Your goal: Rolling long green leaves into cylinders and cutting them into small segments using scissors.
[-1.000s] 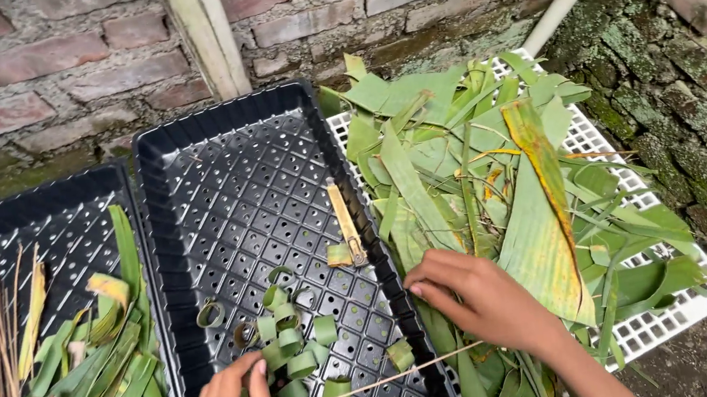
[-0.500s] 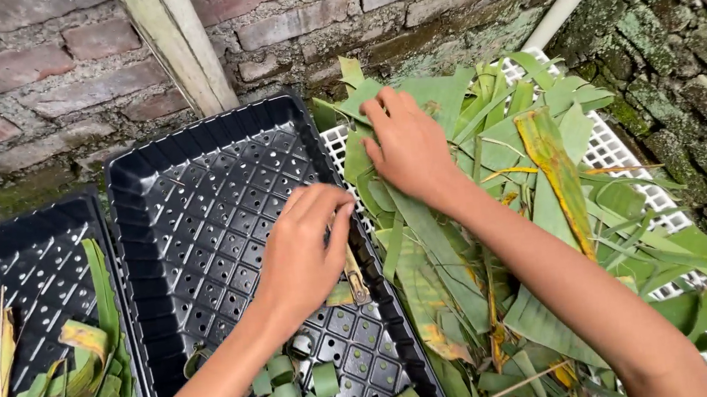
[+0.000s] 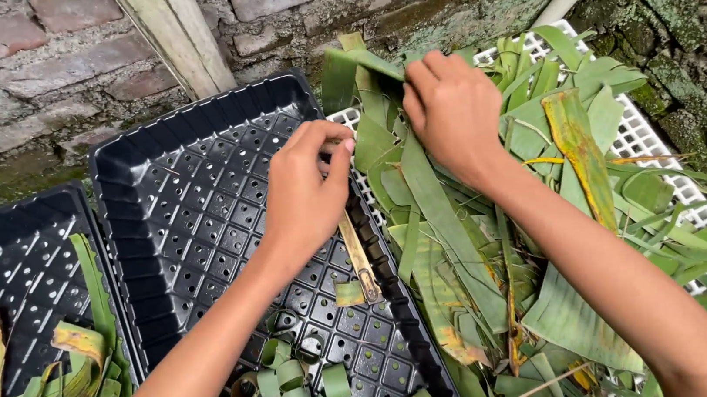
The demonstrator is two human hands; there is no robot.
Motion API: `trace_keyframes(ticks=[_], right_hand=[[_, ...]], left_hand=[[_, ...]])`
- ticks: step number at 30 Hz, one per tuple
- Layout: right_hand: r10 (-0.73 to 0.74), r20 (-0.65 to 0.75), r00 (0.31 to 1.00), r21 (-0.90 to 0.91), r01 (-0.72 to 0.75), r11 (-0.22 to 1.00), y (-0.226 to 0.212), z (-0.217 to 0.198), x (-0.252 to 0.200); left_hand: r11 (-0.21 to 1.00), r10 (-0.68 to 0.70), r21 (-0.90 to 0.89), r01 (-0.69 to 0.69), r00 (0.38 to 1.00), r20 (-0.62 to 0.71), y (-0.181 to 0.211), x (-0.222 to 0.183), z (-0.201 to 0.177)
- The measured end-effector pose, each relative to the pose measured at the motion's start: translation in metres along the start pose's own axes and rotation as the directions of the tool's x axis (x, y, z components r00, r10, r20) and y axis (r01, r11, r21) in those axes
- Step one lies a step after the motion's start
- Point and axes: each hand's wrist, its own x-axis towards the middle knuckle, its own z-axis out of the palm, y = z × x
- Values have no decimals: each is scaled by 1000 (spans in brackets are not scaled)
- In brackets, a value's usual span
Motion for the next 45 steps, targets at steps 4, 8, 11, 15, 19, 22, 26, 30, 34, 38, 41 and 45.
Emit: trace_keyframes(ticks=[4, 8, 11, 15, 19, 22, 26, 30, 34, 38, 41, 45], right_hand=[[160, -33, 987, 253, -146, 956, 24, -24, -2], [211, -108, 971, 430, -146, 891, 20, -87, -2], [229, -145, 963, 522, -122, 844, 18, -117, -9], [269, -183, 946, 573, -120, 811, 16, -153, -22], [230, -308, 923, 565, -17, 825, 7, -179, -41], [130, -395, 910, 469, 78, 880, -14, -191, -65], [-103, -435, 894, 235, 224, 946, -58, -198, -100], [-288, -301, 909, 226, 362, 905, -93, -214, -119], [-232, -225, 946, 415, 308, 856, -110, -216, -134], [-125, -105, 987, 515, 162, 842, -121, -213, -149], [-130, 22, 991, 597, 91, 797, -121, -209, -155], [-92, 170, 981, 725, -61, 686, -115, -200, -160]], left_hand=[[989, -128, -67, 133, 990, 65, 6, -10, -7], [982, -161, -65, 178, 966, 204, 39, -27, -16], [978, -170, -81, 192, 961, 218, 64, -34, -26], [965, -207, -114, 238, 950, 234, 87, -40, -36], [954, -186, -176, 244, 937, 296, 125, -51, -35], [908, -136, -323, 268, 916, 377, 157, -68, -33], [803, -138, -515, 300, 934, 329, 164, -88, -13], [725, -491, -484, 490, 860, 135, 105, -113, 24], [631, -640, -515, 581, 764, 77, 102, -120, 7], [579, -684, -545, 607, 725, 82, 100, -110, -12], [594, -676, -551, 586, 735, 54, 111, -105, -25], [541, -759, -523, 658, 650, 33, 131, -94, -35]])
